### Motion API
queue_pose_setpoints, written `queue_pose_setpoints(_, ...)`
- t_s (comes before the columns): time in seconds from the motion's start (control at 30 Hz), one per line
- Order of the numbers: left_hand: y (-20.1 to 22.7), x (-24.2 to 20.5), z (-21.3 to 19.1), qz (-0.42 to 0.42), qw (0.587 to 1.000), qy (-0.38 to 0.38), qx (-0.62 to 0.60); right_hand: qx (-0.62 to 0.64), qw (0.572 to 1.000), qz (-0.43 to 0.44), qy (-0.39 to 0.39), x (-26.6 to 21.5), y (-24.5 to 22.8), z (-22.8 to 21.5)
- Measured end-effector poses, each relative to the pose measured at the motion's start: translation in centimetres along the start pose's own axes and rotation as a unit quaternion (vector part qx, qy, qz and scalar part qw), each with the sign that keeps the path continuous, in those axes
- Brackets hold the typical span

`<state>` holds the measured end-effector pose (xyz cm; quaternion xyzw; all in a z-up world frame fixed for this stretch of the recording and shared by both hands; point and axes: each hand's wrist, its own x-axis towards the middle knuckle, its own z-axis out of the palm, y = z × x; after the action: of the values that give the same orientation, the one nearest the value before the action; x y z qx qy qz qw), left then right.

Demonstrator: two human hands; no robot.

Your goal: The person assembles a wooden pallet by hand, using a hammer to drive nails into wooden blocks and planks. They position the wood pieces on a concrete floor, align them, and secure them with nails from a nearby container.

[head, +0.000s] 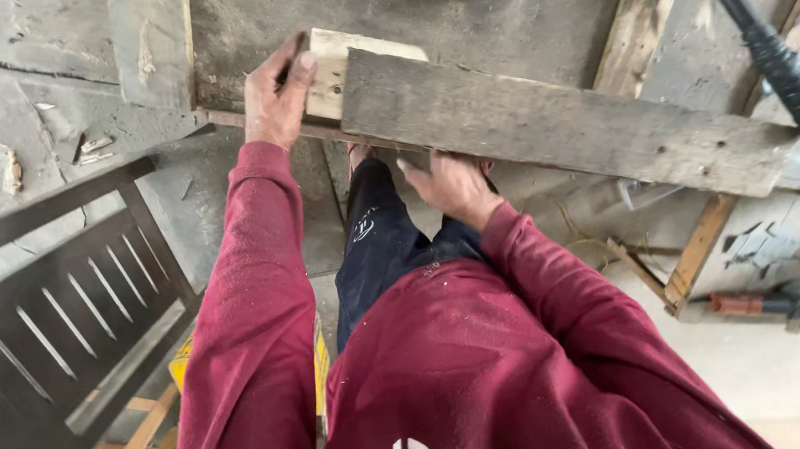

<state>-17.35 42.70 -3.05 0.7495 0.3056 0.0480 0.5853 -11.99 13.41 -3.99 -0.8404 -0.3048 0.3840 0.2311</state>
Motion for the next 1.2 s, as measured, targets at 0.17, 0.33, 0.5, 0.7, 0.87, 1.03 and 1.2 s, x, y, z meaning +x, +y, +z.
queue_pose_setpoints(0.17, -1.9, 1.6, 0.0, -0.024, 0.988, -0.079, -0.131, -0.192, 0.959, -0.081, 0.194, 6.1, -1.3, -1.5)
queue_pose_setpoints(0.33, -2.2, 0.7, 0.8, -0.078, 0.975, -0.11, -0.175, -0.192, 0.973, -0.018, 0.127, 5.3, -0.4, -0.4)
queue_pose_setpoints(0.5, -1.4, -2.0, 1.9, -0.023, 0.988, -0.075, -0.13, -0.154, 0.988, 0.015, 0.014, 3.5, 4.6, 3.7)
queue_pose_setpoints(0.7, 2.3, -3.3, 1.5, 0.056, 0.993, -0.057, 0.082, -0.421, 0.891, -0.15, 0.075, 1.9, 9.8, 5.5)
queue_pose_setpoints(0.87, 5.5, -4.8, 0.4, -0.002, 0.984, -0.051, 0.17, -0.662, 0.699, -0.232, 0.137, 1.0, 11.8, 6.7)
queue_pose_setpoints(1.03, 6.5, -6.2, 1.5, 0.074, 0.983, -0.003, 0.168, -0.592, 0.771, -0.224, 0.07, 2.9, 11.3, 7.2)
queue_pose_setpoints(1.2, 6.4, -7.5, 1.8, 0.119, 0.959, 0.005, 0.259, -0.209, 0.971, -0.036, 0.112, 2.3, 8.7, 6.3)
